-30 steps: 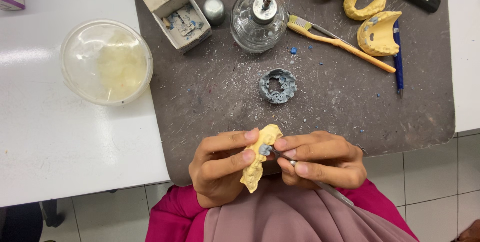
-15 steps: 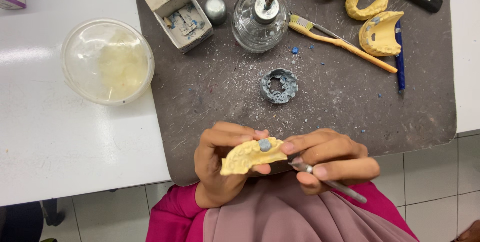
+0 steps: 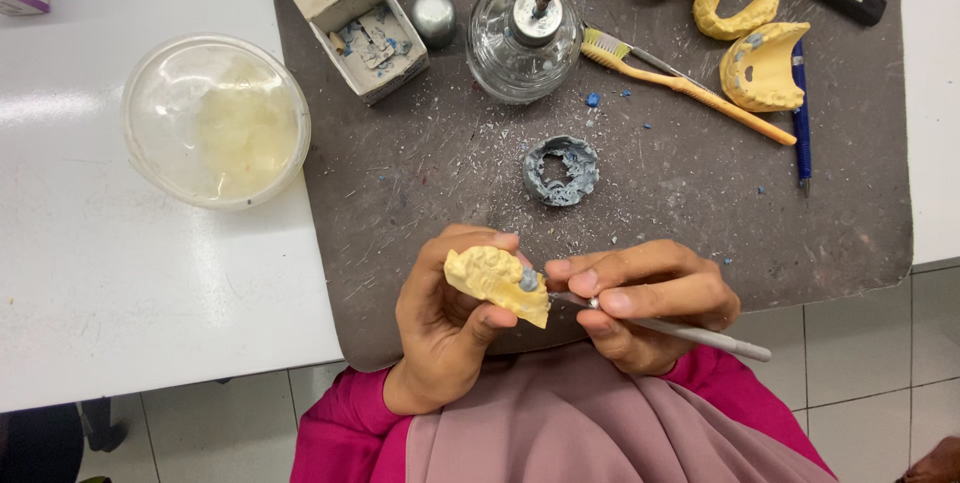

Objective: The person holds a yellow dental cast in one hand and shapes and removes blue bite material from it with a metal wax spatula. They periodically heat the spatula tip over a small alcohol lamp and smooth or apply wax onto the cast, repositioning the model to work different areas.

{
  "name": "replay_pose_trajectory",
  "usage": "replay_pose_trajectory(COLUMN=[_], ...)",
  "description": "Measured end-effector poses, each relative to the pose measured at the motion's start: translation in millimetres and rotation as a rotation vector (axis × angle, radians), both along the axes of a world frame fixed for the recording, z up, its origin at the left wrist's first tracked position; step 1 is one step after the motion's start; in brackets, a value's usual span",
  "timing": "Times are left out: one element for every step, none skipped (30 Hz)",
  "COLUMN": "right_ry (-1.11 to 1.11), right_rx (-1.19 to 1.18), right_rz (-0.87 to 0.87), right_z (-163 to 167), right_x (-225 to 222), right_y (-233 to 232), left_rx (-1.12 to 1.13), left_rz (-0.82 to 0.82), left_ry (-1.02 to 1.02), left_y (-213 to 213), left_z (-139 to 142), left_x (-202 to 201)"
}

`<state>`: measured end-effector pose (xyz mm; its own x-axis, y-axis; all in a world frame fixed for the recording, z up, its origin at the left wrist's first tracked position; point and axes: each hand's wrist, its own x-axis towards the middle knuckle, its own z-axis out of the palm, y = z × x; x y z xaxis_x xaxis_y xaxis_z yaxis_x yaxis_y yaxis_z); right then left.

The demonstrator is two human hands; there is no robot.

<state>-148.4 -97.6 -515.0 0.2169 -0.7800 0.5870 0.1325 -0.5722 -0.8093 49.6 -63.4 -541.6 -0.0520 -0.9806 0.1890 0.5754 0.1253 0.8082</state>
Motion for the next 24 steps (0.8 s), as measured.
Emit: replay_pose_trajectory(right_ry=[-0.003,0.013,0.029,0.045,0.026,0.007,-0.013,0.021,0.055,0.089,0.104,0.12,0.135,0.137,0.139,0.141,0.132,0.122,0.112,0.12,0.128,0.136,0.138,0.139], right_rx=[0.019,-0.004,-0.027,-0.051,-0.115,-0.179,-0.244,-0.267,-0.289,-0.312,-0.323,-0.333,-0.344,-0.351,-0.358,-0.365,-0.371,-0.376,-0.382,-0.366,-0.35,-0.333,-0.325,-0.317], right_rz=[-0.015,-0.024,-0.033,-0.04,-0.024,-0.01,0.005,-0.007,-0.019,-0.032,-0.04,-0.048,-0.057,-0.037,-0.016,0.004,-0.001,-0.005,-0.01,-0.022,-0.033,-0.044,-0.064,-0.083], right_z=[-1.8,-4.0,-5.0,-6.4,-8.8,-10.2,-11.0,-11.3,-10.8,-10.6,-9.9,-10.3,-9.3,-9.2,-8.8,-8.7,-9.0,-9.3,-9.7,-9.6,-9.3,-9.1,-9.0,-9.1], right_x=[3.4,6.2,8.0,9.5,11.7,12.5,13.2,13.5,13.4,13.8,13.8,15.3,14.8,15.3,15.2,15.3,16.0,16.9,17.9,18.6,19.5,20.1,20.9,21.5], right_y=[0.6,0.5,-0.9,-2.8,-6.0,-9.7,-11.9,-13.4,-14.0,-14.2,-14.5,-14.3,-14.8,-15.2,-16.4,-17.6,-18.3,-18.8,-18.8,-17.9,-15.9,-13.9,-11.9,-10.2], left_rx=[-0.007,-0.003,0.001,0.004,-0.02,-0.045,-0.069,-0.07,-0.071,-0.072,-0.073,-0.072,-0.073,-0.08,-0.087,-0.094,-0.103,-0.113,-0.123,-0.125,-0.128,-0.13,-0.122,-0.114], left_rz=[-0.003,-0.004,-0.004,-0.002,0.022,0.044,0.067,0.071,0.075,0.079,0.084,0.088,0.092,0.103,0.115,0.126,0.134,0.142,0.15,0.152,0.154,0.156,0.152,0.147], left_ry=[-0.003,0.002,0.006,0.01,-0.039,-0.088,-0.138,-0.13,-0.122,-0.114,-0.119,-0.124,-0.129,-0.143,-0.157,-0.171,-0.196,-0.22,-0.244,-0.255,-0.266,-0.278,-0.267,-0.255], left_y=[0.2,0.8,1.4,1.6,1.3,1.0,1.0,0.8,0.4,0.3,0.1,0.0,0.0,0.5,0.9,1.2,1.4,1.5,1.5,1.6,1.9,2.0,2.0,2.1], left_z=[-3.0,-6.3,-7.4,-9.4,-11.3,-11.5,-12.0,-12.3,-12.5,-12.8,-12.5,-14.0,-13.6,-14.0,-14.2,-14.3,-14.5,-14.5,-14.4,-14.0,-13.6,-13.4,-13.2,-13.1], left_x=[1.1,1.9,2.3,3.3,5.1,5.6,5.9,5.9,5.5,5.2,5.3,8.1,8.0,8.4,8.7,9.0,9.5,10.2,10.9,11.4,11.9,12.2,12.2,11.9])
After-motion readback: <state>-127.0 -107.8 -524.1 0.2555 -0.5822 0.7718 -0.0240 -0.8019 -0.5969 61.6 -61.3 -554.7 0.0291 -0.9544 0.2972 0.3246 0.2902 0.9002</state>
